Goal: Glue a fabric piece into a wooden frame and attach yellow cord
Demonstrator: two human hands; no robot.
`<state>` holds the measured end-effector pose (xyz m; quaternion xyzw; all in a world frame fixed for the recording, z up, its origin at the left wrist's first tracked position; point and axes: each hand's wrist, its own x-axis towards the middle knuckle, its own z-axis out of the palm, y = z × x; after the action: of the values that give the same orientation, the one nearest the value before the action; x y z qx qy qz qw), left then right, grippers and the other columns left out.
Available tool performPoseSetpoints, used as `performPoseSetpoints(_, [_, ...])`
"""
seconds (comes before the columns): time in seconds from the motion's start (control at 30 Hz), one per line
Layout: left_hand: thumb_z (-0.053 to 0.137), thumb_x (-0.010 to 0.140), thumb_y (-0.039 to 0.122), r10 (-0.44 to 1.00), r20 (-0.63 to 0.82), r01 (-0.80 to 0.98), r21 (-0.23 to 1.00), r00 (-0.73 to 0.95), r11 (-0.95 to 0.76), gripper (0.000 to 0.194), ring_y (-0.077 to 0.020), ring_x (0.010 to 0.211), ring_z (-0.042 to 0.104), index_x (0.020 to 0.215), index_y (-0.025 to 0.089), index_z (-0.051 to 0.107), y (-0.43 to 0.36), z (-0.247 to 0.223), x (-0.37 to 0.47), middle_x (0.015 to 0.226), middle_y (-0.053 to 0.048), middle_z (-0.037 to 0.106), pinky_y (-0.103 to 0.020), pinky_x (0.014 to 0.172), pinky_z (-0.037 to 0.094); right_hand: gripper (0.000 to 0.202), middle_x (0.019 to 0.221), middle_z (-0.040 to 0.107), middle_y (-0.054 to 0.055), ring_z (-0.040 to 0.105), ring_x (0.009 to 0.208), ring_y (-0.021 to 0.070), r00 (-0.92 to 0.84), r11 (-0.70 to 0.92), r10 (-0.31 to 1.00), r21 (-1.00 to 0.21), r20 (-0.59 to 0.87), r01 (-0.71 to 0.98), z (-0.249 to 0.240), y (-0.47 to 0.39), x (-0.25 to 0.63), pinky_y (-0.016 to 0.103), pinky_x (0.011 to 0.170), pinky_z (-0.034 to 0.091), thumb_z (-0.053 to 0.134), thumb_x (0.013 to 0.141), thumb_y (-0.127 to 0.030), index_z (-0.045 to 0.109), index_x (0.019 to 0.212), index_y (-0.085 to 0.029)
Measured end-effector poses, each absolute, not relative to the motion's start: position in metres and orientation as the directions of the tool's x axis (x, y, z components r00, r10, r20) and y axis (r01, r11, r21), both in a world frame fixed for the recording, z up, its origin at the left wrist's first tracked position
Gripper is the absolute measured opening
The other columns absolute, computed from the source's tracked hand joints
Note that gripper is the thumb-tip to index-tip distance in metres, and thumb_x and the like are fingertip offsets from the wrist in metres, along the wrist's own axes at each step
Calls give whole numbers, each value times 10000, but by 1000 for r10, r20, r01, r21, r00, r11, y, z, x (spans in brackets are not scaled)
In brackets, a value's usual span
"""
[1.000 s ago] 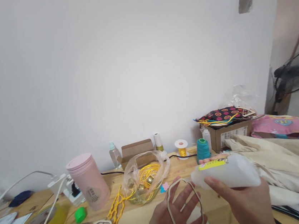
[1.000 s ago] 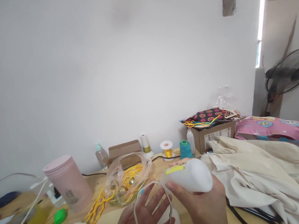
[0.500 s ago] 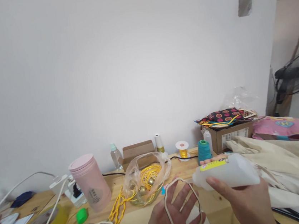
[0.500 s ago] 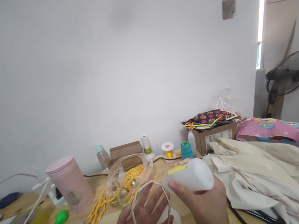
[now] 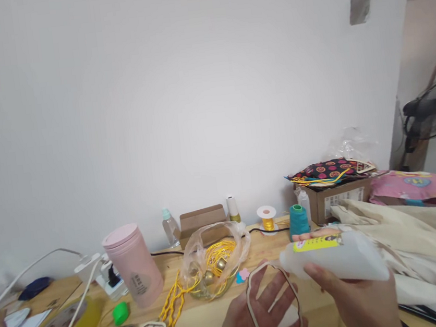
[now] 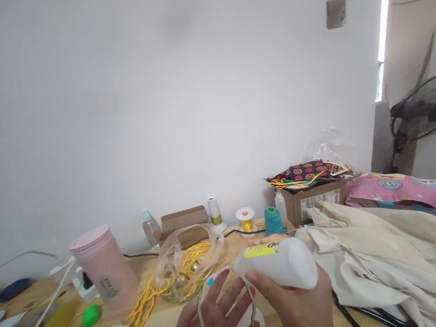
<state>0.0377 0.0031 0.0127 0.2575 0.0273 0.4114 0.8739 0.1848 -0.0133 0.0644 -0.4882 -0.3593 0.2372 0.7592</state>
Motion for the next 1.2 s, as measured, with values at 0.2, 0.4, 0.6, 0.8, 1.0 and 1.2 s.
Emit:
performPoseSetpoints(0.2, [581,647,379,716,158,-675,515,680,528,383,-253,1142,382,1021,296,577,4,12,43,1181,-46,533,-447,881,283,346,602,667,28,626,571,197,539,434,769,-900,343,-47,67,-16,182,210,494,522,708,469,-284,609,772,-148])
performPoseSetpoints(0.4, [596,649,395,698,150,-650,538,700,537,328,-241,1134,391,969,324,600,4,14,43,1142,-8,566,-422,883,291,239,583,683,34,629,508,191,578,339,789,-932,209,-126,62,-22,176,186,437,518,699,452,-264,613,646,-154])
performPoseSetpoints(0.6, [517,736,376,691,128,-640,523,711,562,292,-223,1078,454,1005,288,591,6,11,43,1088,-11,601,-417,884,300,275,625,695,54,648,560,227,379,386,851,-922,364,21,59,-19,188,206,475,539,711,441,-272,636,675,-146])
performPoseSetpoints(0.8, [556,690,409,714,174,-684,507,678,525,315,-273,1113,419,985,307,600,7,3,47,1081,-53,604,-445,851,298,329,618,690,41,644,564,208,452,391,807,-918,379,72,57,-16,188,187,490,535,704,470,-295,639,757,-148])
performPoseSetpoints(1.0, [477,751,398,722,174,-689,508,670,517,315,-279,1111,410,1011,257,584,4,4,45,1097,-69,583,-490,903,224,254,741,695,46,645,672,226,347,488,795,-864,498,124,61,-17,185,212,576,540,671,488,-273,644,718,-167])
performPoseSetpoints(1.2, [477,738,425,690,226,-670,563,688,484,357,-297,1141,373,1052,269,548,4,4,44,1139,-65,556,-522,911,191,269,651,687,36,642,649,231,354,481,778,-855,518,194,57,-12,193,230,572,542,689,483,-276,652,727,-169])
